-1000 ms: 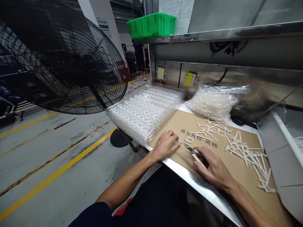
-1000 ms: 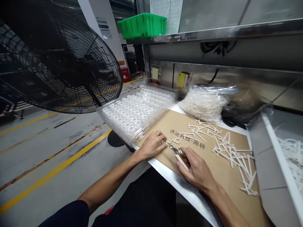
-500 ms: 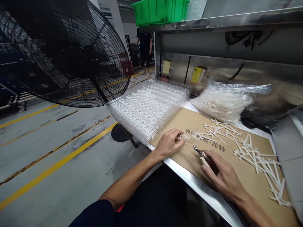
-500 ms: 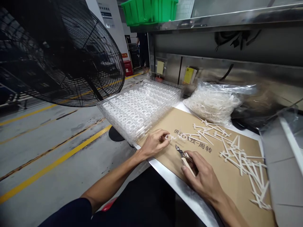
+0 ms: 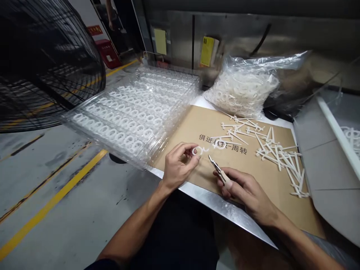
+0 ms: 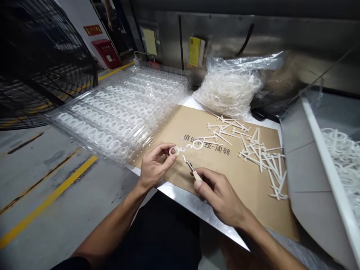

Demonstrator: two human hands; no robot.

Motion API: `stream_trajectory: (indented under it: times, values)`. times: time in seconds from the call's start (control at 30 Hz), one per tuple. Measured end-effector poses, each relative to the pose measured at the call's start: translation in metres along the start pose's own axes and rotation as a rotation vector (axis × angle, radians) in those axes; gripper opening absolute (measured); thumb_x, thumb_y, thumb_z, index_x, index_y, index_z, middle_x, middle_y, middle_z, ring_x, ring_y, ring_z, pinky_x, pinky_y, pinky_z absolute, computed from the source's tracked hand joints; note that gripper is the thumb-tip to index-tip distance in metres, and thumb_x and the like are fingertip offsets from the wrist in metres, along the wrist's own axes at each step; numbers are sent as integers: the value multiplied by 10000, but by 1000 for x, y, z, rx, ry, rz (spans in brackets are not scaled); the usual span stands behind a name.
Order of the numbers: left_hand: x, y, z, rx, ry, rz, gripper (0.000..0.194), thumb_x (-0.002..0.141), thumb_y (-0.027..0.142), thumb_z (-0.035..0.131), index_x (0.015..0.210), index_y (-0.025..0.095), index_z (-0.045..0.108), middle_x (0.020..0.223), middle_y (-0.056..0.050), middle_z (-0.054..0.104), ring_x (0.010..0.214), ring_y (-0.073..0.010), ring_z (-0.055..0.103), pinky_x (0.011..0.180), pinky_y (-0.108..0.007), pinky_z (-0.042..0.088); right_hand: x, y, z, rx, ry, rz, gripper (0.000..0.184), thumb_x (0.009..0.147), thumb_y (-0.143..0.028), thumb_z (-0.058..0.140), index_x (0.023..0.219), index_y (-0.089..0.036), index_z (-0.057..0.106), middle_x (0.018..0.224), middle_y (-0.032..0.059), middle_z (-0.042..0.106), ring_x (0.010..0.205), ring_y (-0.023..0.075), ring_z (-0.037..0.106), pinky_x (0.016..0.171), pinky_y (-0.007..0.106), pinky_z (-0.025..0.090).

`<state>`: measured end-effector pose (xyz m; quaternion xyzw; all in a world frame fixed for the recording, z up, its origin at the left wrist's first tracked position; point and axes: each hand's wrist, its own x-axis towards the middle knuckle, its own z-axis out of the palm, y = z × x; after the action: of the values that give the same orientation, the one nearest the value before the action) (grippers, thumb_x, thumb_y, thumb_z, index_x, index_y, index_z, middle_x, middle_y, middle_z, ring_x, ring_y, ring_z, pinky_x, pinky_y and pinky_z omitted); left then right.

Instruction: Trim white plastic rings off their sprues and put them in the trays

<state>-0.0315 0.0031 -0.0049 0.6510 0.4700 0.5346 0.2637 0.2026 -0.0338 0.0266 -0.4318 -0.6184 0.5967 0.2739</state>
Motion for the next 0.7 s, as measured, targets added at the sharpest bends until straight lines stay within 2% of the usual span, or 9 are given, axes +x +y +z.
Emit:
stream_trajectory:
  times: [0.13,0.3,0.7]
  values:
    - [-2,0,0,21,-5,87,207,932,240,718,1134,199,702,923,-34,686,817,-140,634,761,-293,531,-1,-2,1,19,-17,29,321,1028,-502,545,1047,-208,673,841,43,565,678,168,489,579,292,435]
    - [-3,0,1,23,5,214,273,899,191,753,1168,180,705,923,-32,694,829,-134,655,755,-275,543,0,-6,0,10,-34,52,305,1040,-463,549,1098,-183,655,858,36,554,713,158,469,601,276,420]
    - [0,4,1,60,-33,275,277,883,162,772,1153,137,713,923,-49,719,802,-112,662,734,-231,556,1,-5,-1,-3,-27,18,277,1050,-445,544,1041,-190,653,875,23,600,726,147,505,631,274,433]
